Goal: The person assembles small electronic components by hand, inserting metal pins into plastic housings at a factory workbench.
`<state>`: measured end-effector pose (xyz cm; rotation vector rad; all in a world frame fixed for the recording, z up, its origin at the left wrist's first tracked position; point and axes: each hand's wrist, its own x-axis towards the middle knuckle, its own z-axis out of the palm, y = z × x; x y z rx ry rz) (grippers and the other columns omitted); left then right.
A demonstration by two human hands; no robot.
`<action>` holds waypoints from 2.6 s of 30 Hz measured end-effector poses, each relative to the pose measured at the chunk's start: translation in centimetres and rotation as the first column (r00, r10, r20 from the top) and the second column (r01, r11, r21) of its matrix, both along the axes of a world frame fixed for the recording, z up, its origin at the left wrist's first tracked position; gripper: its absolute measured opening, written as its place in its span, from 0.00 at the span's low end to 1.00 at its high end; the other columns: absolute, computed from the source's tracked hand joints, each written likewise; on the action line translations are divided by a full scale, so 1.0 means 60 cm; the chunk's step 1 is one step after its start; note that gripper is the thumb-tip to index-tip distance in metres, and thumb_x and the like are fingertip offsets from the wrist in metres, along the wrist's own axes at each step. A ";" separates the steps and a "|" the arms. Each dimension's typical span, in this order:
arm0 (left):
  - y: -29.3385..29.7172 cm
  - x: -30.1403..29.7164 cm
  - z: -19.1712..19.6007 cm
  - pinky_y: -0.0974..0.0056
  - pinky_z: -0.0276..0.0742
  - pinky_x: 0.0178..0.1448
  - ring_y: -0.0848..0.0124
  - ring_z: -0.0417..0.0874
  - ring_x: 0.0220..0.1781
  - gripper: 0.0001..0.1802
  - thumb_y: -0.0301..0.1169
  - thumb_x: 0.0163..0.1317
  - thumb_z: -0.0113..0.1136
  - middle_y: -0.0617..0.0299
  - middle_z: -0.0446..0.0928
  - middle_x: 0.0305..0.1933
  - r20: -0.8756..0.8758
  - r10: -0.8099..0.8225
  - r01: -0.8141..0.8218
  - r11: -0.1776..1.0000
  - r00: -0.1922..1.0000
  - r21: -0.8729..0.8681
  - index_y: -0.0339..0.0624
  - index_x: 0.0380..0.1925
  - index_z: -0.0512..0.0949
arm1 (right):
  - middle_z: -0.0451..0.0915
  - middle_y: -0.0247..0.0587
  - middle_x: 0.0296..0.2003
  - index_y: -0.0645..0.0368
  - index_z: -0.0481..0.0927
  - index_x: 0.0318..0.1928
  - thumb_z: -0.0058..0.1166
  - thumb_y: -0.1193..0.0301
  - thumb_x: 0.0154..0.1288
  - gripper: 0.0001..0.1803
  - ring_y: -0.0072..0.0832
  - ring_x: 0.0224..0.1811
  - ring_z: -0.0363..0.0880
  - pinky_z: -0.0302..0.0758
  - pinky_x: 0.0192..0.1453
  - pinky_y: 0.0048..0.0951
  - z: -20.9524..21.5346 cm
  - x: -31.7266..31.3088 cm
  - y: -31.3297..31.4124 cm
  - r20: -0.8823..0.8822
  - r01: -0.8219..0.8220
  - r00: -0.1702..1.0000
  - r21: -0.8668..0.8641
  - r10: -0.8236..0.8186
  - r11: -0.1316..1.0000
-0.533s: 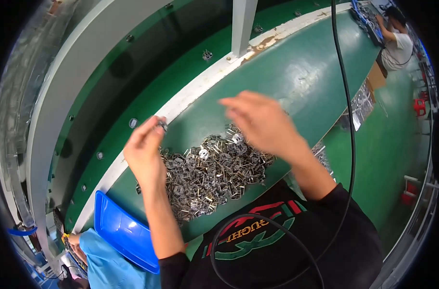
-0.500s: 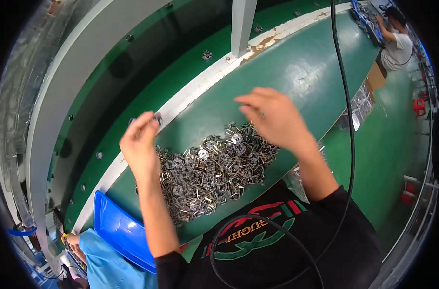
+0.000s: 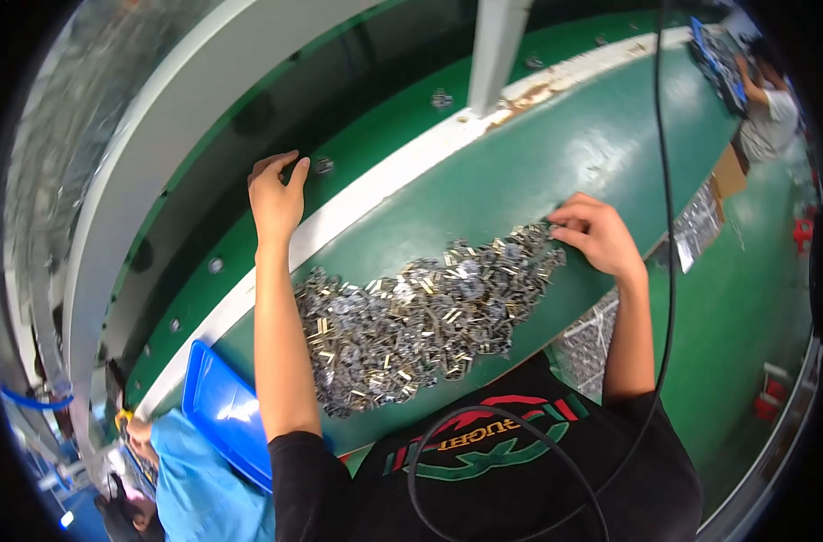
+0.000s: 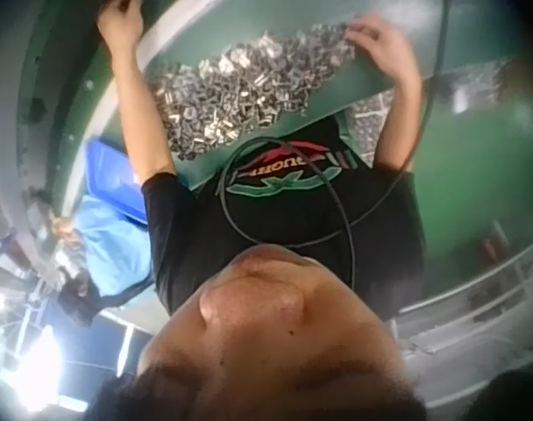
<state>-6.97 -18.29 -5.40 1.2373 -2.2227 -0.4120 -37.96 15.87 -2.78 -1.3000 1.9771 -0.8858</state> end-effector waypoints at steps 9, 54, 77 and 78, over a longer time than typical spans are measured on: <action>0.017 0.098 -0.007 0.63 0.78 0.43 0.64 0.79 0.35 0.18 0.31 0.52 0.71 0.54 0.78 0.43 0.017 -0.118 0.111 0.967 0.993 0.228 0.43 0.45 0.85 | 0.79 0.37 0.36 0.71 0.82 0.49 0.51 0.82 0.67 0.13 0.23 0.34 0.79 0.74 0.38 0.22 -0.058 -0.028 -0.001 0.607 0.457 0.751 -0.195 -0.259 0.868; 0.152 0.028 0.086 0.70 0.78 0.43 0.72 0.85 0.37 0.11 0.21 0.62 0.62 0.55 0.84 0.37 -0.338 0.068 0.121 0.853 0.939 0.508 0.31 0.45 0.84 | 0.79 0.43 0.36 0.57 0.84 0.45 0.58 0.79 0.59 0.13 0.42 0.38 0.80 0.77 0.42 0.37 0.058 0.108 -0.104 -0.348 -0.153 0.936 -0.283 0.047 0.947; 0.093 0.110 0.058 0.67 0.80 0.40 0.71 0.85 0.36 0.18 0.22 0.51 0.70 0.54 0.79 0.42 -0.172 0.041 0.001 0.971 0.984 0.239 0.36 0.45 0.84 | 0.80 0.37 0.35 0.64 0.84 0.39 0.62 0.82 0.60 0.07 0.22 0.33 0.80 0.78 0.37 0.22 0.045 0.128 -0.125 0.256 0.084 0.966 -0.400 0.023 0.913; 0.121 0.105 0.073 0.68 0.81 0.42 0.72 0.85 0.36 0.18 0.21 0.51 0.70 0.55 0.79 0.44 -0.246 0.022 0.043 0.966 0.969 0.256 0.36 0.45 0.84 | 0.82 0.38 0.35 0.63 0.85 0.39 0.64 0.81 0.59 0.07 0.22 0.33 0.81 0.78 0.37 0.22 0.054 0.153 -0.139 0.198 -0.009 0.974 -0.450 0.109 0.893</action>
